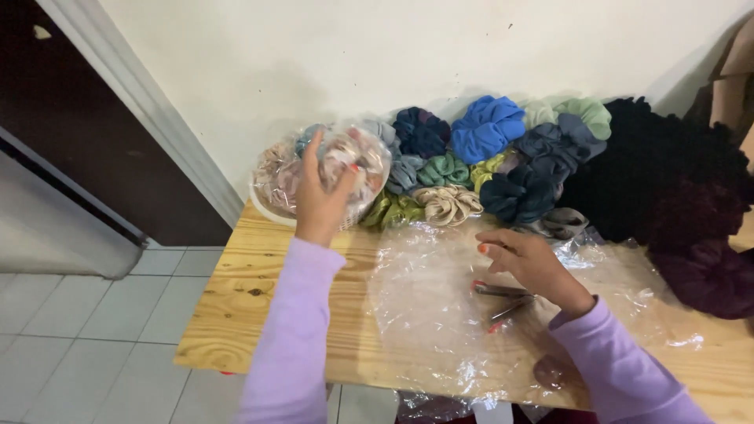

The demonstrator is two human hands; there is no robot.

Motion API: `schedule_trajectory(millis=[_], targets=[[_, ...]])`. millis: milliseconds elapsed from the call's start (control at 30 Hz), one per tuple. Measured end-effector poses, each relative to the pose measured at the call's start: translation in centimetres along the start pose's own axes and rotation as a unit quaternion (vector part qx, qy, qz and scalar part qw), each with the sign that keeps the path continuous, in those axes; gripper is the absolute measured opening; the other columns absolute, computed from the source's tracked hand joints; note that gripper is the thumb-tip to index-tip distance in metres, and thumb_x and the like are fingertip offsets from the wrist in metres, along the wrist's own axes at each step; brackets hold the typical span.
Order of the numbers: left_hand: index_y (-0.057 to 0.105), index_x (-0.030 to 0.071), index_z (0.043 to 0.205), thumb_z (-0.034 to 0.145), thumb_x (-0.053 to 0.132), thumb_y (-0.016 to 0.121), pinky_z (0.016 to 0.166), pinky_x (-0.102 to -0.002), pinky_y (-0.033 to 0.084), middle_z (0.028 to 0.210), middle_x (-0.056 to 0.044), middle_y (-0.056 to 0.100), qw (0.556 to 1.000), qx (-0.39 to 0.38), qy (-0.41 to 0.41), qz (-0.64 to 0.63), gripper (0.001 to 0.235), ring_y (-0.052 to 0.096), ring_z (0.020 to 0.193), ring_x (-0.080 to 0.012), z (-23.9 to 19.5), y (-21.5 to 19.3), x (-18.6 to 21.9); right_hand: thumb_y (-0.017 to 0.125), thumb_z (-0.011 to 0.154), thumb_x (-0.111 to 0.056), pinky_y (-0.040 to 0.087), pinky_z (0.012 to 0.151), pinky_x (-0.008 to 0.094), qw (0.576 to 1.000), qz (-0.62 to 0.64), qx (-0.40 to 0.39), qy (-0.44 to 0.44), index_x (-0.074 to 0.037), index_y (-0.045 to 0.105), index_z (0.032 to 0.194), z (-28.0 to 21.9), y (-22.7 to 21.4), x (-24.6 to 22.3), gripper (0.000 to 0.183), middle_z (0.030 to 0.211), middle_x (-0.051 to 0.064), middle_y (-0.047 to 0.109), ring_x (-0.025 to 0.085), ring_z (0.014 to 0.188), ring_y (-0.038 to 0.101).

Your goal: Assembling a cardboard shipping box and packing it with wrapped scrunchies.

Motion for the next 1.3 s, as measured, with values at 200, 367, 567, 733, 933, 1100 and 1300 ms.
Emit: schedule_trajectory(millis=[200,367,567,733,933,1100,1300], targets=[[0.035,0.029,0.16,0.1,0.023,0.064,0.115,-0.055,0.044,0.154,-0.022,0.045,0.993,0.028,-0.011,0.112,0.067,0.043,0.144,-0.0444,5.6,3.3,-7.0,0.074,0.092,-0.033,0.058,0.095,0.043,0.997,-0.069,0.028,0.0,-0.024,0.081,0.121,0.4,-0.3,1.7,0.031,0.101,0.014,0.082,0.032,0.101,0.077],[0.041,0.03,0.154,0.101,0.026,0.063,0.104,-0.05,0.055,0.149,-0.018,0.043,0.981,0.048,-0.039,0.182,0.057,0.055,0.134,-0.0392,7.5,5.1,-10.2,0.074,0.092,-0.034,0.056,0.098,0.045,0.997,-0.067,0.037,0.005,-0.024,0.083,0.116,-0.3,-0.6,0.7,0.027,0.106,0.013,0.082,0.035,0.107,0.074],[0.058,0.023,0.141,0.079,0.033,0.083,0.1,-0.054,0.047,0.134,-0.011,0.05,0.901,0.188,0.109,0.376,0.068,0.054,0.121,-0.038,8.7,5.6,-11.9,0.073,0.091,-0.029,0.057,0.097,0.043,0.997,-0.076,0.023,0.011,-0.025,0.084,0.115,-0.4,-1.0,0.8,0.026,0.105,0.011,0.083,0.032,0.107,0.075],[0.047,0.027,0.154,0.081,0.024,0.089,0.111,-0.061,0.037,0.151,-0.015,0.036,0.88,0.18,0.166,0.407,0.084,0.04,0.137,-0.0425,8.0,5.6,-8.8,0.072,0.091,-0.022,0.057,0.097,0.046,0.997,-0.073,0.013,0.006,-0.019,0.084,0.114,-0.4,-0.9,0.8,0.026,0.103,0.013,0.083,0.034,0.105,0.075],[0.062,0.03,0.138,0.091,0.015,0.074,0.115,-0.067,0.03,0.153,-0.008,0.043,0.896,0.067,0.136,0.418,0.05,0.046,0.139,-0.041,9.2,7.6,-11.6,0.072,0.09,-0.018,0.059,0.088,0.044,0.997,-0.074,0.002,-0.01,-0.022,0.085,0.113,-0.2,-1.0,2.2,0.027,0.101,0.01,0.084,0.032,0.094,0.077],[0.063,0.031,0.132,0.089,0.03,0.074,0.116,-0.066,0.029,0.151,-0.001,0.042,0.871,0.033,0.138,0.471,0.044,0.046,0.138,-0.0365,9.3,8.2,-12.7,0.075,0.088,-0.023,0.06,0.081,0.041,0.996,-0.076,0.008,-0.038,-0.024,0.085,0.11,-0.3,-1.0,2.1,0.024,0.1,0.008,0.084,0.026,0.084,0.076],[0.068,0.029,0.126,0.09,0.039,0.068,0.118,-0.068,0.02,0.154,0.0,0.042,0.846,-0.013,0.125,0.519,0.037,0.038,0.142,-0.0397,9.0,9.2,-13.9,0.077,0.088,-0.025,0.061,0.076,0.041,0.996,-0.086,-0.005,-0.03,-0.024,0.086,0.108,-0.2,-0.6,2.4,0.022,0.098,0.008,0.083,0.027,0.079,0.075]])
Point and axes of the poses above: each hand's wrist, its own z-axis towards the middle knuckle, its own y-axis out of the palm, x = y × z, the point moved 5 cm from there along z, towards the middle knuckle
